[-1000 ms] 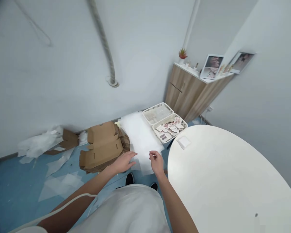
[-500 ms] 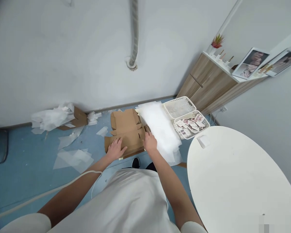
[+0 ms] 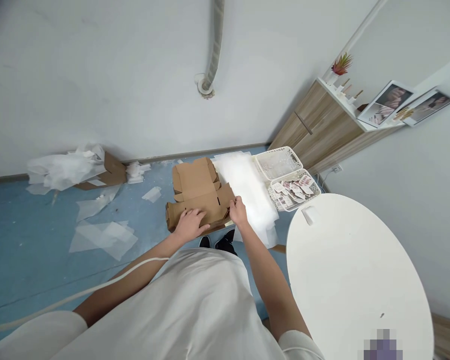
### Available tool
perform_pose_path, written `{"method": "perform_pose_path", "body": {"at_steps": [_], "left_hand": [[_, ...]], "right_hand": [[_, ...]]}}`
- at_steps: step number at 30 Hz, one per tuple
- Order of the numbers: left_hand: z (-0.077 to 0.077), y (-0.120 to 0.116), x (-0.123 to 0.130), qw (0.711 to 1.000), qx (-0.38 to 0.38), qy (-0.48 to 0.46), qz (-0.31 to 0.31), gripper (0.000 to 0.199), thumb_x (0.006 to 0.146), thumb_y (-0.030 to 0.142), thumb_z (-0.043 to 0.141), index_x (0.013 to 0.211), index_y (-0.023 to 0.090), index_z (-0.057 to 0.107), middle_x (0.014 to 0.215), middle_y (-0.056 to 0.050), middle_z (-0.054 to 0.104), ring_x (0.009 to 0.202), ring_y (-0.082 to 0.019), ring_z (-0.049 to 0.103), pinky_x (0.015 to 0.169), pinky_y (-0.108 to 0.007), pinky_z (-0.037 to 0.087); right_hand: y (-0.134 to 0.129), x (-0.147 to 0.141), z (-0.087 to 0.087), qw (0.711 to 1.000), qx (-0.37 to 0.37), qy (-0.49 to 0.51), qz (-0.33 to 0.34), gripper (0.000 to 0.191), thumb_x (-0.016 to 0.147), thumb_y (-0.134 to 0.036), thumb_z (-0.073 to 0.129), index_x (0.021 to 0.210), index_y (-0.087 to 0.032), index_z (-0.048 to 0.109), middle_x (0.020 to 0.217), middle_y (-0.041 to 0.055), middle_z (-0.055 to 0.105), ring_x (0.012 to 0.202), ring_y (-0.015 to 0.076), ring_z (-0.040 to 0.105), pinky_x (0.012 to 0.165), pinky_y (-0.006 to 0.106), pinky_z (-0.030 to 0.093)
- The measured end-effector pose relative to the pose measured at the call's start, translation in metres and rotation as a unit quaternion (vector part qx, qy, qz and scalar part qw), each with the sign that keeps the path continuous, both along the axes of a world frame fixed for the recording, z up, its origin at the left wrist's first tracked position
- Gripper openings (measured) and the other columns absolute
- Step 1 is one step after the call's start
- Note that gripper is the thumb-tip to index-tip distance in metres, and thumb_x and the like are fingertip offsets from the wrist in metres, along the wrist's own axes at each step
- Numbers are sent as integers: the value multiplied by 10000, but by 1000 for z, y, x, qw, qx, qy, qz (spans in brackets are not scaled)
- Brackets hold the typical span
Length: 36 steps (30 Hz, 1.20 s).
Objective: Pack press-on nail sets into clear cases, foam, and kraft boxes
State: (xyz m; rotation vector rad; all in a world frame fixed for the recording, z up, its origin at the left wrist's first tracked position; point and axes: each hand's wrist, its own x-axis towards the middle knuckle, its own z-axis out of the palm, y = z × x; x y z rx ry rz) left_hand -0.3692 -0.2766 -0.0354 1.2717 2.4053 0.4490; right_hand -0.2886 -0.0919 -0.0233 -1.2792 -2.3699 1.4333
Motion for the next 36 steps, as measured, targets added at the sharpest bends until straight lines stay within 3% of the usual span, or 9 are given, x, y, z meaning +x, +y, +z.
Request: {"method": "perform_pose_path", "body": {"at_steps": [4,7,12,15,17,20,24,29,36], "left_hand": [[-5,-1,-10,998,42,-40,-11,419,818,444,404,1094,179,574,1207,-105,518,1067,-266,497,894,-385,386],[-10,-2,-18,996,71,-52,-27,347,818,369,430,1035,167,610,1149,-98,558,1036,-232,521,906,-344,389],[-15,3,-17,997,55,-30,-49,299,850,221,357,822,151,646,972,-99,615,884,-200,572,807,-323,423],[-14,6,-14,998,43,-13,-39,304,856,208,334,785,146,623,884,-95,612,791,-189,574,724,-313,429],[-9,7,-12,999,42,-1,-22,297,855,205,326,773,151,606,843,-89,605,774,-191,569,707,-315,422],[3,6,-10,998,50,30,21,271,842,214,328,759,167,582,804,-86,594,793,-212,559,705,-334,403],[17,3,-4,995,81,40,45,212,805,211,361,756,181,565,801,-83,584,829,-225,545,753,-360,374],[22,0,9,993,101,37,39,153,768,190,405,766,184,557,816,-80,577,857,-223,525,809,-364,349],[26,14,33,990,125,52,-47,187,797,177,383,790,191,570,838,-63,588,861,-196,522,923,-366,310]], "right_hand": [[4,3,-3,977,-162,114,-83,79,775,-281,382,833,-227,377,798,0,569,599,130,574,611,292,480],[4,7,-3,975,-172,117,-78,129,787,-309,380,878,-217,386,795,10,581,635,144,590,664,328,490],[-14,21,7,985,135,104,-34,351,782,-306,440,1111,-192,397,1133,113,510,1016,213,511,861,398,415],[-35,31,9,950,270,97,124,289,810,-243,413,1085,-170,466,1134,123,514,1095,222,454,931,405,362],[-47,36,4,923,269,49,271,233,818,-228,414,1017,-189,529,1037,97,574,1025,211,506,895,385,394],[-58,41,-11,909,251,-41,330,298,815,-289,457,1084,-181,527,1203,128,512,1154,242,436,971,428,327],[-57,45,-18,946,128,-68,290,578,749,-424,551,1262,-214,388,1336,120,403,1261,270,321,1018,488,247],[-38,50,11,984,-71,138,87,624,768,-496,498,1309,-258,298,1280,91,457,1142,226,474,902,392,417],[-17,48,43,979,-95,167,-65,555,767,-449,499,1270,-242,391,1162,71,552,990,209,553,760,349,503]]}}
